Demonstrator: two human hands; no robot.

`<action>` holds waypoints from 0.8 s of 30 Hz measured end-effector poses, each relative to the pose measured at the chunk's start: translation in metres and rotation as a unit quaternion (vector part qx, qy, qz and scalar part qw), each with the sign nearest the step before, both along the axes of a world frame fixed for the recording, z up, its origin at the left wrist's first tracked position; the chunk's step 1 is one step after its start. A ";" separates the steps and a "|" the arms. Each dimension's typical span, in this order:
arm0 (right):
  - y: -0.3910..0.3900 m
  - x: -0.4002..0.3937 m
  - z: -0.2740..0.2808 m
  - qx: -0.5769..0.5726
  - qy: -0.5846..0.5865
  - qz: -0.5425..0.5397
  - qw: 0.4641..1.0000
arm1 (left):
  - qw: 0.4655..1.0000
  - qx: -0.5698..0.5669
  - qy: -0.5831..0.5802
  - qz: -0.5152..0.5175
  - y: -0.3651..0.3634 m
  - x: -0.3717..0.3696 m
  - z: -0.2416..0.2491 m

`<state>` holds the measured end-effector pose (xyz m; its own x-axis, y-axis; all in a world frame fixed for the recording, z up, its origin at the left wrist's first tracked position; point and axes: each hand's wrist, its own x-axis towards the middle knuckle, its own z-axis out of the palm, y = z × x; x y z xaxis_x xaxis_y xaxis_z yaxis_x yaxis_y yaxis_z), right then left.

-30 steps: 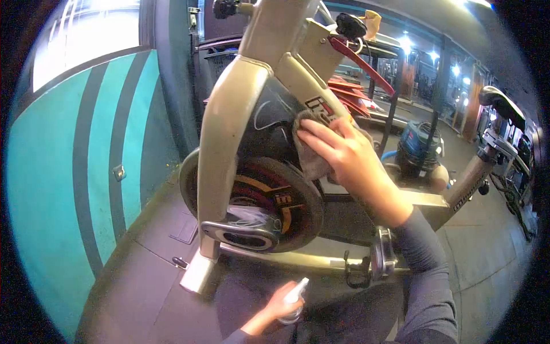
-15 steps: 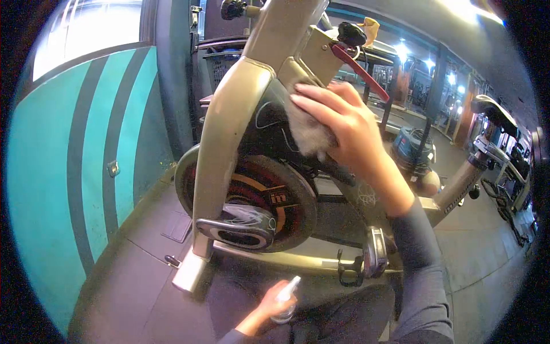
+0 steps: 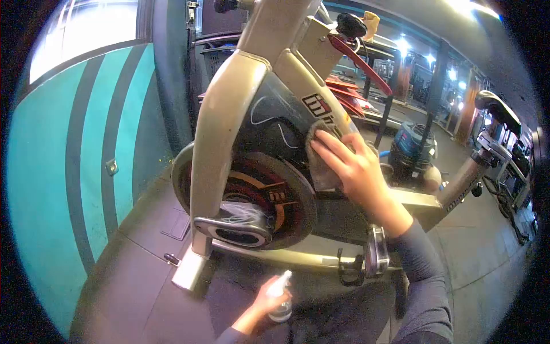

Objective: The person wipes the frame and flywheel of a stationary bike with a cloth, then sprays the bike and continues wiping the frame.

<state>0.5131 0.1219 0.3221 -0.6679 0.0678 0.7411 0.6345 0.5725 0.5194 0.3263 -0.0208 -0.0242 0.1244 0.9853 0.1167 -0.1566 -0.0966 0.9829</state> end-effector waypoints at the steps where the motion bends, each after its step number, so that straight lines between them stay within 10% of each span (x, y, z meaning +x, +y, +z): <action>1: -0.004 0.007 -0.005 -0.011 0.000 -0.008 1.000 | 1.000 -0.012 -0.013 -0.006 0.001 -0.001 -0.005; 9: -0.019 0.034 0.006 -0.131 0.041 0.066 0.988 | 0.998 0.034 0.050 0.010 -0.003 -0.006 0.010; 16: 0.011 -0.053 0.080 0.056 0.025 0.122 0.991 | 0.996 0.046 0.079 0.009 0.001 -0.001 -0.009; 24: 0.026 -0.036 0.023 0.072 0.042 0.038 0.996 | 0.990 0.054 0.129 0.008 -0.002 -0.002 0.013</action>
